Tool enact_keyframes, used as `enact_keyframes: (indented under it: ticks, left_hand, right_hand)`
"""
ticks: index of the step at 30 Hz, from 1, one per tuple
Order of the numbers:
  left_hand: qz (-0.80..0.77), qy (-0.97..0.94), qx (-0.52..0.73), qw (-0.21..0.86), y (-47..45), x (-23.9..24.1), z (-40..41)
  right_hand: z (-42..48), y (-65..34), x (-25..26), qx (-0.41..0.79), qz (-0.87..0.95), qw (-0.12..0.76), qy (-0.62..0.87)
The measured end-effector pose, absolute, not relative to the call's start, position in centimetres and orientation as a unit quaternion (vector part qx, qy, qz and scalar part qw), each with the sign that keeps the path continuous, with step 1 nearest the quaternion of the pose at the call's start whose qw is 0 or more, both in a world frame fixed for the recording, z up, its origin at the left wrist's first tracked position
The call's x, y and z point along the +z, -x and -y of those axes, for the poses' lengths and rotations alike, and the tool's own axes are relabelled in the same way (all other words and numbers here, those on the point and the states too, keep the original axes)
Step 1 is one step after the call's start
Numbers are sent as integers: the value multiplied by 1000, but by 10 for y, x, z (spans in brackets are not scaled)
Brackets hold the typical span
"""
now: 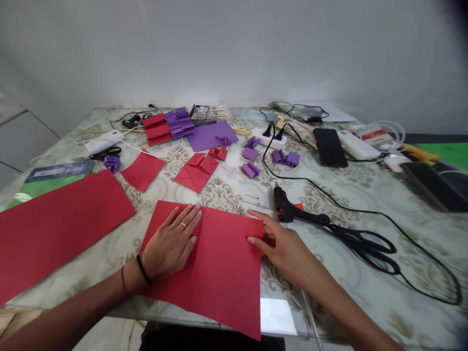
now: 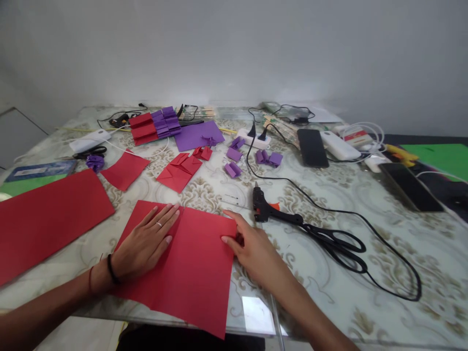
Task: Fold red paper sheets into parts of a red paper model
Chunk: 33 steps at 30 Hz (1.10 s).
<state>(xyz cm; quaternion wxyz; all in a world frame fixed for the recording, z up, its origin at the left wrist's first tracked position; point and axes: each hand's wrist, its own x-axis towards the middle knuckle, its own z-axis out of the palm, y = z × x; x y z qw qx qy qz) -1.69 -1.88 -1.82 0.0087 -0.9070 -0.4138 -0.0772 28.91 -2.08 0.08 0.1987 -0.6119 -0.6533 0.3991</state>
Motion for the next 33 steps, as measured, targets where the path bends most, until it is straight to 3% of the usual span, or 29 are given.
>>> enact_keyframes:
  ticks: [10, 23, 33]
  left_hand:
    - [412, 908, -75, -12, 18, -16, 14]
    - [428, 899, -95, 5, 21, -16, 33]
    - [423, 902, -81, -4, 22, -14, 31]
  right_hand:
    - [30, -294, 8, 460, 644, 212, 574]
    - [34, -289, 2, 381, 681, 170, 602]
    - [43, -296, 7, 392, 682, 168, 594]
